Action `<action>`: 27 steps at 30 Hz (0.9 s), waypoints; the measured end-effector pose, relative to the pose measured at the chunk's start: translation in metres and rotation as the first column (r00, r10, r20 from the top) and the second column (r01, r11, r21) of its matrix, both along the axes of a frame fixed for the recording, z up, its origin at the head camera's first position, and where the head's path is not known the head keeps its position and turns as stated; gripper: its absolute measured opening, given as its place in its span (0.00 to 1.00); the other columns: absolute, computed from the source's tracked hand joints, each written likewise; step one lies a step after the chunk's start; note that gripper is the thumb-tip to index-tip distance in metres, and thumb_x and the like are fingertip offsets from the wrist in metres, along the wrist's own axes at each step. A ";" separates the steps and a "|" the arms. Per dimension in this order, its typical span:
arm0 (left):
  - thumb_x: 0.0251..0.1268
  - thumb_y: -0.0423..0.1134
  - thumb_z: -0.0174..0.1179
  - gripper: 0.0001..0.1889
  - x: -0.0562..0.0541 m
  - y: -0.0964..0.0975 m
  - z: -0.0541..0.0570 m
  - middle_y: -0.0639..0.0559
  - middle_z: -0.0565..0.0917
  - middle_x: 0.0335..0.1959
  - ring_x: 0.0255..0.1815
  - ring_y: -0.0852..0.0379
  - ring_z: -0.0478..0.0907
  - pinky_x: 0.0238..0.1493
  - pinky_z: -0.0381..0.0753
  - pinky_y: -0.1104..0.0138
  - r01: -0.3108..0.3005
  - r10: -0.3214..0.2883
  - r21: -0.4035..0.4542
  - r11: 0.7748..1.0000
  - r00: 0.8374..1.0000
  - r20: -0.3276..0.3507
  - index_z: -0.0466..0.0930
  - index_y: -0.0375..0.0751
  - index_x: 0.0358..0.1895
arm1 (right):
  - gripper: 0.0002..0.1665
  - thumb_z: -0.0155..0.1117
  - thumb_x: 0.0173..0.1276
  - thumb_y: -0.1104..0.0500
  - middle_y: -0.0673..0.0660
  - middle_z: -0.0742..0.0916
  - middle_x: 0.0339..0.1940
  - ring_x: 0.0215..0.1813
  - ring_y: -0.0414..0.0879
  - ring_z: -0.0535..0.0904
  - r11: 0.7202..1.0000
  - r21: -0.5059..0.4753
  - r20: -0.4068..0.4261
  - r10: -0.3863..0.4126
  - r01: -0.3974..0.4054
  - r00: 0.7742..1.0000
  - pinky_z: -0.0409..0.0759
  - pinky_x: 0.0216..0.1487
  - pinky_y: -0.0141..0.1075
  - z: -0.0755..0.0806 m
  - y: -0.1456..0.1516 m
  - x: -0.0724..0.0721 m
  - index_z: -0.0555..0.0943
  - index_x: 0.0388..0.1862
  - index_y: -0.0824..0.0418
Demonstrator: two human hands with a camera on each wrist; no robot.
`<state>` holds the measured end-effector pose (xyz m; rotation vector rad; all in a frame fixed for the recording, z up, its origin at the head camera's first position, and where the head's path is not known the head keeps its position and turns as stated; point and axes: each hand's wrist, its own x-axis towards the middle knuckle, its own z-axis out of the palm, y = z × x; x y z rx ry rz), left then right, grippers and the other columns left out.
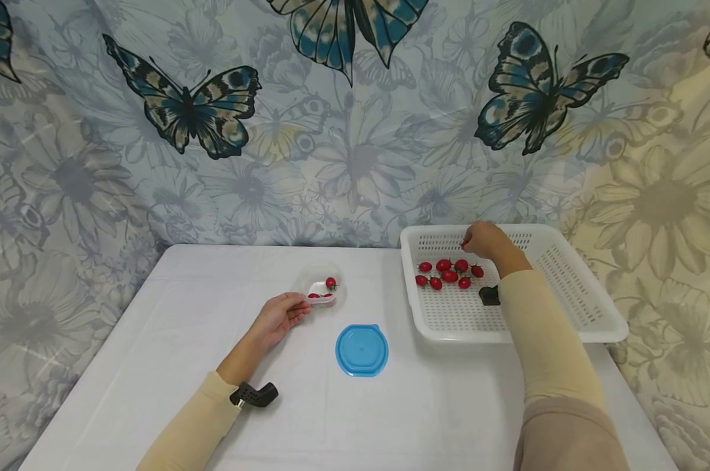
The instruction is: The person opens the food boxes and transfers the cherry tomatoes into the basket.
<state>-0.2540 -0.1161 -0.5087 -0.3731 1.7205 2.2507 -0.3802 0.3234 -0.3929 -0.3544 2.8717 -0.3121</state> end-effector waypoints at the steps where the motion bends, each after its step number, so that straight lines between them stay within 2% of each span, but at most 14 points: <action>1: 0.72 0.34 0.53 0.10 0.000 0.000 0.000 0.56 0.85 0.29 0.31 0.63 0.83 0.35 0.78 0.74 -0.001 0.001 -0.002 1.000 1.000 0.001 0.74 0.31 0.50 | 0.21 0.60 0.65 0.62 0.76 0.82 0.49 0.51 0.70 0.78 1.000 -0.005 0.003 -0.009 0.009 1.000 0.77 0.50 0.57 -0.003 0.003 0.002 0.78 0.50 0.79; 9: 0.72 0.34 0.53 0.09 0.000 -0.001 0.000 0.55 0.85 0.29 0.31 0.63 0.83 0.34 0.79 0.74 -0.013 0.013 -0.004 1.000 1.000 -0.002 0.75 0.33 0.48 | 0.22 0.58 0.66 0.63 0.79 0.79 0.53 0.54 0.74 0.74 0.993 -0.074 0.060 -0.093 0.097 0.994 0.76 0.52 0.59 -0.021 0.025 0.010 0.75 0.53 0.80; 15: 0.72 0.34 0.52 0.09 0.000 -0.001 0.001 0.56 0.84 0.28 0.31 0.64 0.83 0.34 0.78 0.75 -0.006 0.006 -0.004 1.000 1.000 -0.003 0.74 0.33 0.49 | 0.21 0.59 0.61 0.64 0.78 0.81 0.47 0.50 0.73 0.76 0.995 -0.022 0.037 -0.092 0.093 0.995 0.76 0.51 0.58 -0.027 0.032 0.008 0.77 0.47 0.81; 22: 0.73 0.33 0.52 0.09 0.001 -0.002 0.002 0.56 0.85 0.29 0.31 0.64 0.83 0.34 0.78 0.75 -0.007 0.007 0.001 1.000 1.000 -0.004 0.74 0.32 0.49 | 0.17 0.61 0.59 0.65 0.73 0.83 0.39 0.43 0.65 0.79 0.992 0.011 0.055 -0.124 0.124 0.991 0.78 0.43 0.53 -0.032 0.034 0.005 0.78 0.42 0.79; 27: 0.72 0.34 0.53 0.11 0.001 -0.002 0.003 0.54 0.85 0.30 0.32 0.63 0.83 0.36 0.79 0.74 -0.003 0.003 -0.004 1.000 1.000 -0.004 0.74 0.31 0.51 | 0.16 0.60 0.59 0.66 0.73 0.84 0.39 0.43 0.66 0.79 0.988 0.016 0.055 -0.155 0.154 0.986 0.77 0.45 0.55 -0.039 0.035 0.007 0.78 0.41 0.79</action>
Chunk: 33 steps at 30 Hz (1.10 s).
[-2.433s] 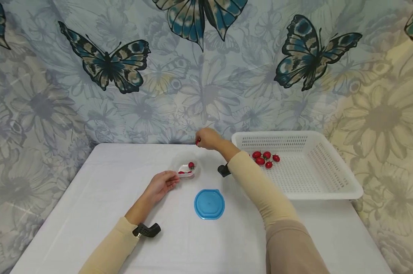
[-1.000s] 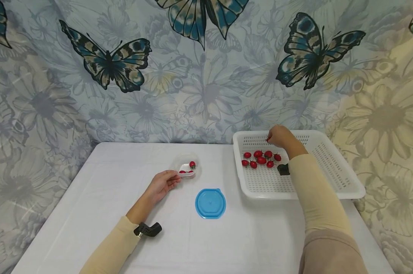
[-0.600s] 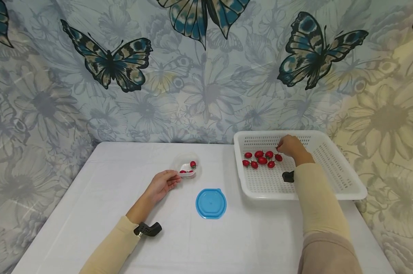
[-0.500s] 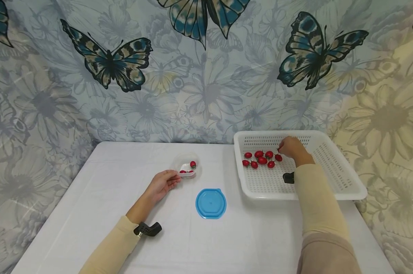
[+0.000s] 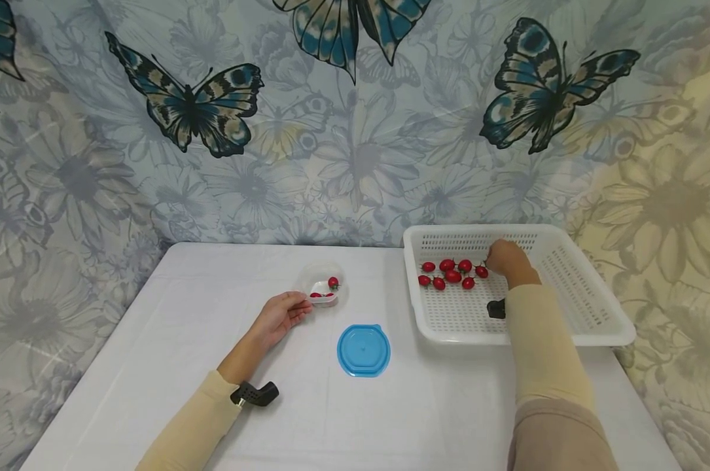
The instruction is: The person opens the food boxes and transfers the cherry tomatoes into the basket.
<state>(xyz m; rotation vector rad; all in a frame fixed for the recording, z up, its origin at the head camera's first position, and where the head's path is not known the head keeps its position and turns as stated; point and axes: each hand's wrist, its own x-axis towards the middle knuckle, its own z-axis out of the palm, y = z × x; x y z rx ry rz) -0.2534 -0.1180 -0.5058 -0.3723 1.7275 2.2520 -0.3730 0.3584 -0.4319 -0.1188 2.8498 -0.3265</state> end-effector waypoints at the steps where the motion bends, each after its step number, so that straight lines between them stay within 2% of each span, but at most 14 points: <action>1: 0.72 0.34 0.53 0.11 0.000 0.000 0.000 0.54 0.85 0.31 0.32 0.63 0.83 0.36 0.79 0.74 0.000 0.000 0.000 1.000 1.000 0.001 0.74 0.31 0.51 | 0.16 0.59 0.59 0.66 0.73 0.84 0.39 0.44 0.66 0.79 1.000 -0.001 -0.004 -0.005 0.005 1.000 0.77 0.46 0.55 -0.001 0.000 0.001 0.78 0.41 0.79; 9: 0.72 0.34 0.53 0.09 -0.001 0.000 0.000 0.55 0.85 0.29 0.31 0.63 0.83 0.35 0.79 0.75 0.000 0.000 0.012 1.000 1.000 0.008 0.74 0.33 0.49 | 0.18 0.54 0.64 0.66 0.76 0.82 0.44 0.49 0.69 0.77 1.000 0.018 -0.007 -0.011 0.011 1.000 0.75 0.51 0.59 0.001 -0.002 0.002 0.75 0.47 0.81; 16: 0.73 0.34 0.53 0.09 -0.001 0.001 -0.001 0.56 0.85 0.28 0.31 0.64 0.83 0.34 0.78 0.75 0.006 -0.006 0.006 1.000 1.000 0.002 0.74 0.32 0.50 | 0.18 0.54 0.65 0.64 0.74 0.84 0.40 0.46 0.68 0.79 0.999 0.021 -0.033 0.030 -0.029 0.999 0.76 0.48 0.58 0.009 -0.002 0.002 0.76 0.45 0.81; 24: 0.72 0.35 0.53 0.09 -0.002 0.003 -0.001 0.56 0.85 0.28 0.30 0.64 0.83 0.35 0.79 0.75 0.003 -0.003 0.002 1.000 1.000 0.002 0.74 0.32 0.49 | 0.20 0.54 0.70 0.61 0.73 0.84 0.43 0.45 0.65 0.80 0.997 0.004 -0.007 0.071 -0.071 0.997 0.77 0.48 0.57 0.022 -0.013 0.004 0.76 0.49 0.80; 30: 0.73 0.35 0.53 0.11 -0.001 0.002 0.000 0.55 0.85 0.30 0.31 0.63 0.83 0.35 0.79 0.74 0.013 -0.013 -0.004 1.000 1.000 0.006 0.74 0.31 0.51 | 0.21 0.52 0.72 0.59 0.74 0.83 0.46 0.46 0.66 0.81 0.990 -0.040 -0.057 0.133 -0.135 0.990 0.78 0.47 0.57 0.034 -0.026 0.005 0.78 0.50 0.77; 33: 0.73 0.35 0.54 0.11 -0.001 0.002 0.001 0.55 0.85 0.30 0.32 0.63 0.83 0.35 0.79 0.75 0.018 -0.017 -0.009 1.000 1.000 0.005 0.74 0.32 0.51 | 0.20 0.54 0.72 0.58 0.74 0.84 0.46 0.45 0.64 0.81 0.987 -0.071 -0.086 0.138 -0.145 0.987 0.78 0.47 0.57 0.039 -0.035 0.003 0.79 0.49 0.76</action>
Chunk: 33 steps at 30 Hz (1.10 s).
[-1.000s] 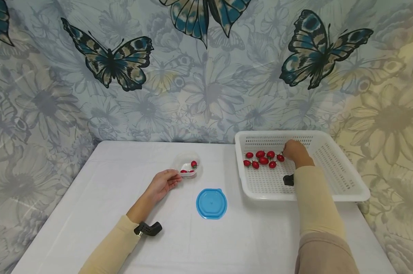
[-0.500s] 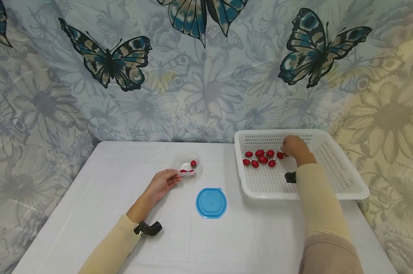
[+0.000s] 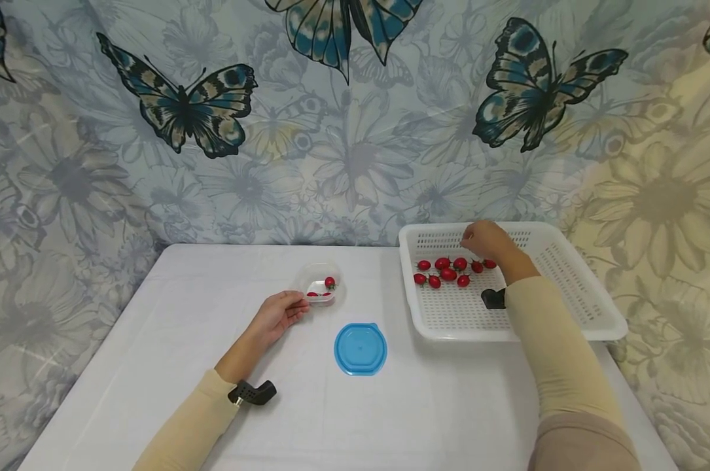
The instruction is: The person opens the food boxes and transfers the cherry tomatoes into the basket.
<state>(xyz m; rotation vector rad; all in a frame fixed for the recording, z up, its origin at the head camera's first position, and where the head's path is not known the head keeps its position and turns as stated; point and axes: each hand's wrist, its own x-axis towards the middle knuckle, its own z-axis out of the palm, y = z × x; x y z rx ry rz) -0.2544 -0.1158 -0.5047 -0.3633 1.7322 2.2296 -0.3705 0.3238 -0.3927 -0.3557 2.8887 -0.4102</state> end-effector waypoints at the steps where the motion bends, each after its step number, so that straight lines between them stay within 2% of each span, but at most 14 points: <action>1: 0.72 0.36 0.54 0.10 0.000 0.000 0.000 0.55 0.85 0.30 0.32 0.63 0.83 0.35 0.79 0.75 -0.001 0.001 -0.001 1.000 1.000 0.001 0.74 0.33 0.50 | 0.20 0.54 0.72 0.58 0.73 0.84 0.45 0.45 0.64 0.81 1.000 -0.009 -0.008 0.005 -0.005 1.000 0.78 0.47 0.57 0.002 -0.004 -0.001 0.79 0.49 0.75; 7: 0.72 0.35 0.55 0.09 0.000 0.000 0.000 0.54 0.85 0.31 0.32 0.62 0.83 0.35 0.79 0.74 -0.013 0.013 -0.004 1.000 1.000 0.006 0.75 0.34 0.48 | 0.20 0.55 0.73 0.57 0.72 0.84 0.48 0.48 0.64 0.81 0.996 -0.081 -0.021 0.036 -0.037 0.999 0.79 0.48 0.55 0.016 -0.031 0.003 0.79 0.50 0.74; 14: 0.71 0.36 0.55 0.08 -0.001 0.001 0.001 0.54 0.85 0.30 0.31 0.62 0.83 0.35 0.79 0.74 -0.021 0.021 0.000 1.000 1.000 0.006 0.75 0.35 0.47 | 0.21 0.55 0.74 0.56 0.71 0.84 0.52 0.52 0.63 0.80 0.978 -0.186 -0.029 0.086 -0.090 0.996 0.78 0.52 0.54 0.024 -0.070 0.005 0.78 0.54 0.73; 23: 0.73 0.35 0.54 0.10 -0.001 0.000 0.001 0.56 0.85 0.29 0.31 0.64 0.83 0.34 0.79 0.75 -0.009 0.009 0.009 1.000 1.000 0.016 0.74 0.33 0.51 | 0.16 0.59 0.70 0.60 0.66 0.87 0.46 0.47 0.57 0.83 0.959 -0.195 -0.084 0.192 -0.205 0.978 0.81 0.49 0.50 0.027 -0.119 0.008 0.81 0.50 0.70; 27: 0.72 0.35 0.55 0.11 -0.001 0.000 0.000 0.56 0.85 0.28 0.30 0.64 0.83 0.34 0.78 0.75 -0.018 0.018 0.008 1.000 1.000 -0.002 0.73 0.31 0.51 | 0.16 0.60 0.70 0.60 0.65 0.87 0.44 0.45 0.56 0.83 0.949 -0.190 -0.112 0.233 -0.251 0.966 0.81 0.48 0.48 0.027 -0.140 0.010 0.82 0.49 0.70; 33: 0.72 0.35 0.55 0.11 0.000 0.000 0.000 0.56 0.84 0.29 0.30 0.64 0.82 0.34 0.78 0.75 -0.035 0.035 0.003 0.999 0.999 -0.008 0.74 0.33 0.51 | 0.14 0.60 0.70 0.61 0.64 0.87 0.44 0.46 0.56 0.83 0.939 -0.198 -0.093 0.267 -0.281 0.959 0.81 0.48 0.48 0.024 -0.171 0.013 0.82 0.49 0.68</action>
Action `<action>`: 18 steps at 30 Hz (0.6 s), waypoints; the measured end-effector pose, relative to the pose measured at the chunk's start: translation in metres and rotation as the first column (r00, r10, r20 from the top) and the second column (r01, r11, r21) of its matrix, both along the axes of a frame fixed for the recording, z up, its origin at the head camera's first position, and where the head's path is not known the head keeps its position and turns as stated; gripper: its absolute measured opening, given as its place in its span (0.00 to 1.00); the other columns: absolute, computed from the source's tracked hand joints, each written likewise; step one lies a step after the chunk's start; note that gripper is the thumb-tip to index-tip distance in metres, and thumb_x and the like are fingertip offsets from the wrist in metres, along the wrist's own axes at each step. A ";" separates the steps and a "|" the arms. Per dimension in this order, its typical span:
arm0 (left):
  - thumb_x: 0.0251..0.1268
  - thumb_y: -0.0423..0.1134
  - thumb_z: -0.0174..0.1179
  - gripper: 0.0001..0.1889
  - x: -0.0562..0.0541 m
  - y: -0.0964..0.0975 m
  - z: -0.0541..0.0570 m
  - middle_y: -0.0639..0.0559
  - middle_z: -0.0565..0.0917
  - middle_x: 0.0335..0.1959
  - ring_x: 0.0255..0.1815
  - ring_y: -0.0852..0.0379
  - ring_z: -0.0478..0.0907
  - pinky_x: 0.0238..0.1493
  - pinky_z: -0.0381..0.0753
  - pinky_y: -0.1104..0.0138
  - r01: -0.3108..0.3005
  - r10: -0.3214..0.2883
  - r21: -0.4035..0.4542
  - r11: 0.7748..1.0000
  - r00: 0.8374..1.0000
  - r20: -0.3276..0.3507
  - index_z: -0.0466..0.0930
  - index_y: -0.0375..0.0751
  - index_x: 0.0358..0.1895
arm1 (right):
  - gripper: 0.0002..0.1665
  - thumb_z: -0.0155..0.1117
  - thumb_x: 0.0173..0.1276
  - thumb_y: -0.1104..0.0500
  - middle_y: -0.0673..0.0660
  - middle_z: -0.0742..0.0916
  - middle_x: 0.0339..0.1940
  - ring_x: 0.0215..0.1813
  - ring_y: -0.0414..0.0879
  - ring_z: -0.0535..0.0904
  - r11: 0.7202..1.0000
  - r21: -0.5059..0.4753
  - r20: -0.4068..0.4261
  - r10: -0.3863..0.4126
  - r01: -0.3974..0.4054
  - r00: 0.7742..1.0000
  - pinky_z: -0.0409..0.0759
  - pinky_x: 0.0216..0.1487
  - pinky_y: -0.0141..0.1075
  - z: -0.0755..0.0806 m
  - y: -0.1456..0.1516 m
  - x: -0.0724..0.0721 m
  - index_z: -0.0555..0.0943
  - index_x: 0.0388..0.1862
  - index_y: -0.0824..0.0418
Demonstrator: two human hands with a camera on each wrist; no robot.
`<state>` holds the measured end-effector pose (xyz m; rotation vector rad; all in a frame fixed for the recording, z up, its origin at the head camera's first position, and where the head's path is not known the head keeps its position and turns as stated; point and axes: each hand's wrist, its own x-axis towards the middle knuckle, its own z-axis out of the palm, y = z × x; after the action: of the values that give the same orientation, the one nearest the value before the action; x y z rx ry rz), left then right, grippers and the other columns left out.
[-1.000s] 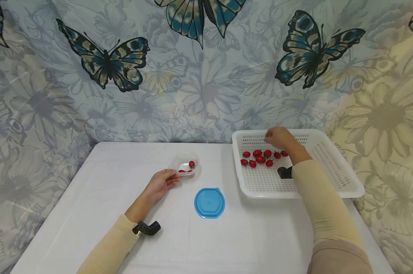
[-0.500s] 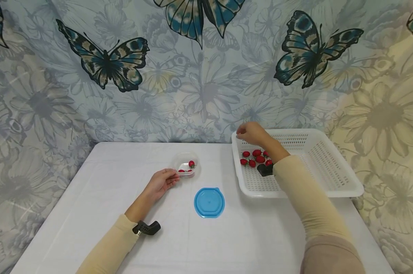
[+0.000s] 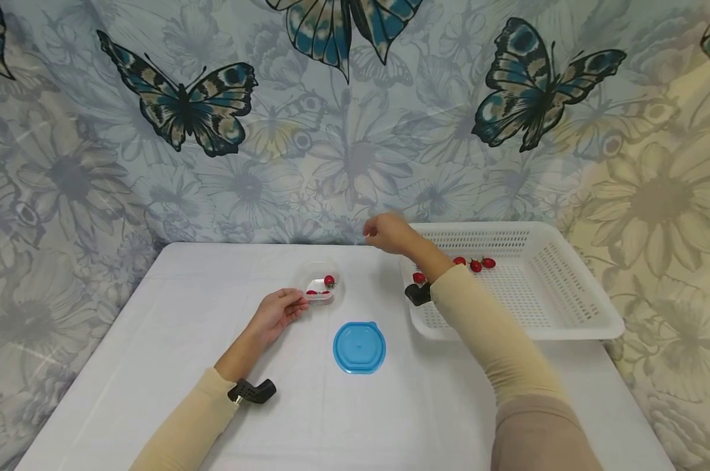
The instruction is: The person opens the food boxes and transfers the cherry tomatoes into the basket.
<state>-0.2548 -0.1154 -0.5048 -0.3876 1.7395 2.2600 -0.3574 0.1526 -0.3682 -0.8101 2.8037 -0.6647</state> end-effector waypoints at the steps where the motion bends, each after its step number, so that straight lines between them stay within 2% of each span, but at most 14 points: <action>1: 0.72 0.35 0.55 0.11 0.000 0.000 0.000 0.55 0.85 0.29 0.30 0.64 0.82 0.34 0.79 0.75 -0.001 0.001 -0.001 1.000 1.000 0.002 0.74 0.33 0.51 | 0.14 0.60 0.70 0.61 0.64 0.87 0.44 0.46 0.55 0.83 1.000 0.004 0.008 0.005 -0.005 1.000 0.81 0.48 0.47 -0.001 -0.005 0.001 0.83 0.49 0.68; 7: 0.72 0.34 0.55 0.09 0.001 0.001 0.001 0.55 0.85 0.29 0.29 0.65 0.82 0.33 0.78 0.75 -0.009 0.009 0.003 1.000 1.000 0.006 0.74 0.34 0.49 | 0.13 0.62 0.69 0.59 0.59 0.88 0.41 0.41 0.50 0.82 0.998 0.056 0.033 0.025 -0.027 0.999 0.82 0.42 0.40 -0.010 -0.038 0.006 0.84 0.47 0.63; 10: 0.72 0.33 0.54 0.08 0.000 0.002 0.002 0.57 0.84 0.27 0.29 0.65 0.82 0.33 0.78 0.75 -0.009 0.009 0.008 1.000 1.000 0.001 0.74 0.33 0.49 | 0.12 0.62 0.68 0.58 0.57 0.87 0.40 0.40 0.48 0.81 0.994 0.084 0.037 0.066 -0.069 0.997 0.80 0.39 0.37 -0.016 -0.053 0.009 0.84 0.47 0.62; 14: 0.72 0.32 0.53 0.09 0.000 0.002 0.002 0.57 0.84 0.26 0.29 0.65 0.83 0.33 0.78 0.75 -0.001 0.001 0.010 1.000 1.000 -0.004 0.74 0.31 0.49 | 0.12 0.63 0.68 0.59 0.57 0.88 0.40 0.41 0.47 0.81 0.981 0.118 0.034 0.152 -0.155 0.988 0.80 0.41 0.36 -0.025 -0.070 0.013 0.84 0.48 0.62; 18: 0.72 0.33 0.53 0.09 0.000 0.001 0.001 0.57 0.84 0.27 0.29 0.65 0.83 0.33 0.78 0.75 0.010 -0.010 0.012 1.000 1.000 0.003 0.73 0.31 0.49 | 0.13 0.64 0.66 0.60 0.57 0.88 0.41 0.43 0.49 0.82 0.970 0.128 0.052 0.202 -0.207 0.978 0.81 0.45 0.37 -0.033 -0.084 0.017 0.84 0.48 0.63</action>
<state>-0.2552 -0.1147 -0.5034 -0.3790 1.7224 2.2610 -0.3409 0.0685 -0.4015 -1.0298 2.6473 -0.4503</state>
